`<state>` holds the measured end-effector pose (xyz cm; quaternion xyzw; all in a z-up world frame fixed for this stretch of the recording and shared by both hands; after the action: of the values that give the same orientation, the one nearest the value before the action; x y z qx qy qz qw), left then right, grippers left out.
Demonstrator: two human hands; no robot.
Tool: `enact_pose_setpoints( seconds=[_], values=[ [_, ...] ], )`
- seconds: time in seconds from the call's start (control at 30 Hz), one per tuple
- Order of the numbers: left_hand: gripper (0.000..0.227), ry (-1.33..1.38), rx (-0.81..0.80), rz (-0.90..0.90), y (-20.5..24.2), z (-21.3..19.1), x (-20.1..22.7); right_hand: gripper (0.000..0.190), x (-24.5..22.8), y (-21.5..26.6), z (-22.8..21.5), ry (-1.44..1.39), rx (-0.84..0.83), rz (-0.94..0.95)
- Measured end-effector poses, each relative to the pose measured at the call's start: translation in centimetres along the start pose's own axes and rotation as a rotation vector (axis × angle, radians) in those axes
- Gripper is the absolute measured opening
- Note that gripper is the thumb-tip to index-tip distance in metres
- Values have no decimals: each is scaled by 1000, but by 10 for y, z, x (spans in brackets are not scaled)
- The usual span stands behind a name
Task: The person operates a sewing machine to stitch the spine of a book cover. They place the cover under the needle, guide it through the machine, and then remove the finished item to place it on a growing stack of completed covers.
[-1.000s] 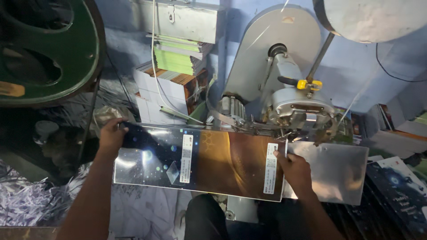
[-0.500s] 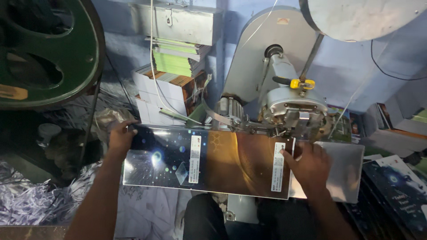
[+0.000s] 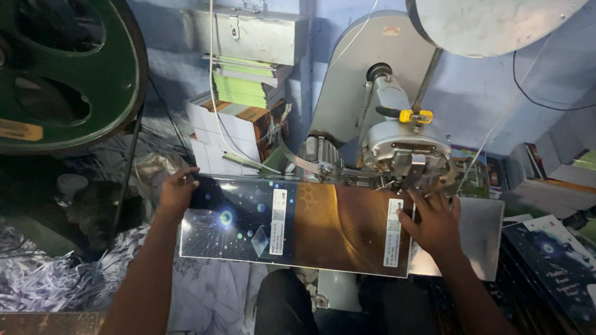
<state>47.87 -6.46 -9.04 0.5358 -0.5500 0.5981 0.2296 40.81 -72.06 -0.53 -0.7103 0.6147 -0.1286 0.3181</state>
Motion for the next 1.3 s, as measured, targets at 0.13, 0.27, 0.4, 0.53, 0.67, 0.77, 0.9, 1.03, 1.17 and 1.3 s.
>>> enact_pose_setpoints(
  seconds=[0.13, 0.27, 0.4, 0.53, 0.67, 0.77, 0.9, 1.03, 1.17, 1.3],
  values=[
    [41, -80, -1, -26, -4, 1, -2, 68, 7, -1, 5, 35, -83, 87],
    [41, 39, 1, -20, -2, 4, -1, 67, 4, 0, 0, 5, -3, 29],
    [41, 86, 2, -40, 1, 7, 6, 67, 7, -2, 2, 34, -39, 46],
    [40, 28, 15, -56, 5, 8, 18, 68, 10, -1, 3, 41, -122, 110],
    [38, -222, 20, -26, 11, 13, 30, 68, 9, -2, -8, 9, -45, 14],
    [38, -411, 17, 84, 14, 22, 44, 66, 19, -3, -13, 32, -5, -12],
    [39, -401, -34, 353, 20, 40, 75, 63, 42, -2, -11, 3, -78, 55],
    [40, -541, -32, 324, 26, 59, 92, 65, 61, -1, -15, 76, -33, 46],
    [40, -702, -25, 322, 37, 73, 105, 76, 72, 1, -16, 105, -73, 56],
    [44, -701, -35, 312, 37, 79, 96, 73, 79, 0, -18, 126, -66, 41]
  ],
)
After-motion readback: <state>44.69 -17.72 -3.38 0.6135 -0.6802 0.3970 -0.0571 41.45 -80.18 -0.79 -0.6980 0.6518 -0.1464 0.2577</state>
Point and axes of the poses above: each hand's wrist, its own y-axis away from the middle knuckle, its own z-axis out of the palm, x = y × z, the point moved 8 cm from there along -y, towards the middle knuckle, and after that the axes turned 10 degrees about z, right-handed, at the moved point
